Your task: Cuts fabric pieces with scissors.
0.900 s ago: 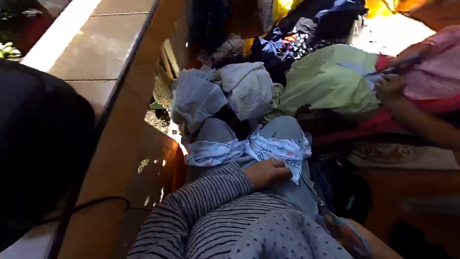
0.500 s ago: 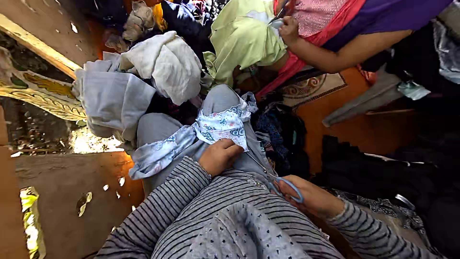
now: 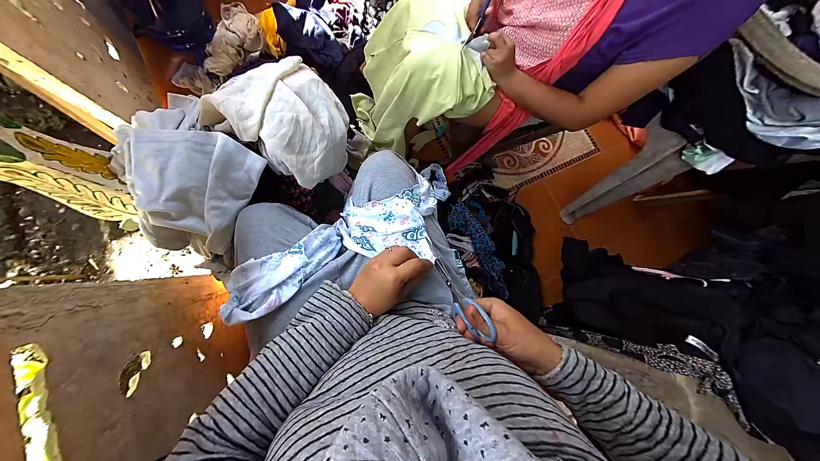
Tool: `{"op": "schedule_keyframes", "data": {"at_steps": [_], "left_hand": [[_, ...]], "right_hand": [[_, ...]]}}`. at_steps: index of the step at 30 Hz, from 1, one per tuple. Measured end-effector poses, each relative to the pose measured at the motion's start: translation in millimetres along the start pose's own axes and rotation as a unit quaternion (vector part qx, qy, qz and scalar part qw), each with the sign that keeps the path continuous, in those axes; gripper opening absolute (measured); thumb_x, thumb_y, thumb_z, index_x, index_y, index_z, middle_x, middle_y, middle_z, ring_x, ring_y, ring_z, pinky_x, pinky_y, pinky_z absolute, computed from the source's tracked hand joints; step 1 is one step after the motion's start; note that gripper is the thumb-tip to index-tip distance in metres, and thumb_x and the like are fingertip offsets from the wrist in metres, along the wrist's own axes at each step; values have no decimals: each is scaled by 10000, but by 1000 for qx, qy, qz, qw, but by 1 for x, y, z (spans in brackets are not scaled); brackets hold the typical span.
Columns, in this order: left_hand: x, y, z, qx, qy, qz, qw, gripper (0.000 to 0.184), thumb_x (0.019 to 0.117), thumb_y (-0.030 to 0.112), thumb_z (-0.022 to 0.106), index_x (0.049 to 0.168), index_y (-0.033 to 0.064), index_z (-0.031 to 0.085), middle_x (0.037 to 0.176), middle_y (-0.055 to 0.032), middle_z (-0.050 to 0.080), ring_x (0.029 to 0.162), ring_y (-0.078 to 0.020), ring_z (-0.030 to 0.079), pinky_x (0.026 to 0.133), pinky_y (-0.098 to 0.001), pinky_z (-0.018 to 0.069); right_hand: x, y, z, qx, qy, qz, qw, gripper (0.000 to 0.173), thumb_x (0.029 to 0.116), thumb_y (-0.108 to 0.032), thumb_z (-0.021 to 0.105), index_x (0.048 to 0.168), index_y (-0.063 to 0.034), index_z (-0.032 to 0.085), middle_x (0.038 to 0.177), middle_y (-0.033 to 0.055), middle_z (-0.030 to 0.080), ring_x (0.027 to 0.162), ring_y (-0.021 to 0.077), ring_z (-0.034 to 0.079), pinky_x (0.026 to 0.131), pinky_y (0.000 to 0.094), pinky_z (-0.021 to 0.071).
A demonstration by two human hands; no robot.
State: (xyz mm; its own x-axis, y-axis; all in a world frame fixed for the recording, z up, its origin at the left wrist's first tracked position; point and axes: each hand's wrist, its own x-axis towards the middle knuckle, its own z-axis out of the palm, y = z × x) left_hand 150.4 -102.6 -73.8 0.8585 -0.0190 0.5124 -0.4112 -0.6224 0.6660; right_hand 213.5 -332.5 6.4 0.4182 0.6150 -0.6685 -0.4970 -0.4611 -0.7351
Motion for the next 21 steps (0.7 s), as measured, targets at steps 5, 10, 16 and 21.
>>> {"op": "schedule_keyframes", "data": {"at_steps": [5, 10, 16, 21], "left_hand": [[2, 0, 2, 7, 8, -14, 1000, 205, 982, 114, 628, 1093, 28, 776, 878, -148, 713, 828, -250, 701, 801, -329, 577], [3, 1, 3, 4, 22, -2, 1000, 174, 973, 109, 645, 1054, 54, 790, 862, -133, 704, 826, -229, 688, 795, -303, 564], [2, 1, 2, 6, 24, 17, 1000, 172, 983, 125, 644, 1057, 74, 792, 852, -124, 694, 829, -222, 677, 789, -290, 553], [1, 0, 2, -3, 23, 15, 1000, 172, 989, 124, 637, 1055, 66, 785, 869, -132, 696, 844, -231, 679, 802, -303, 558]], "right_hand": [[-1, 1, 1, 7, 15, 4, 1000, 249, 1000, -214, 535, 785, -170, 653, 618, -112, 620, 505, -46, 523, 480, 123, 419], [0, 1, -4, 44, -31, 15, 998, 301, 1007, -380, 536, 828, -166, 651, 604, -106, 589, 434, -55, 429, 407, 113, 328], [3, 0, 0, 16, -3, -11, 1000, 234, 991, -251, 547, 795, -178, 652, 618, -115, 618, 497, -53, 514, 476, 114, 409], [2, -2, 0, -5, 17, 5, 1000, 177, 976, -196, 565, 822, -171, 647, 656, -114, 640, 529, -42, 549, 496, 128, 439]]}}
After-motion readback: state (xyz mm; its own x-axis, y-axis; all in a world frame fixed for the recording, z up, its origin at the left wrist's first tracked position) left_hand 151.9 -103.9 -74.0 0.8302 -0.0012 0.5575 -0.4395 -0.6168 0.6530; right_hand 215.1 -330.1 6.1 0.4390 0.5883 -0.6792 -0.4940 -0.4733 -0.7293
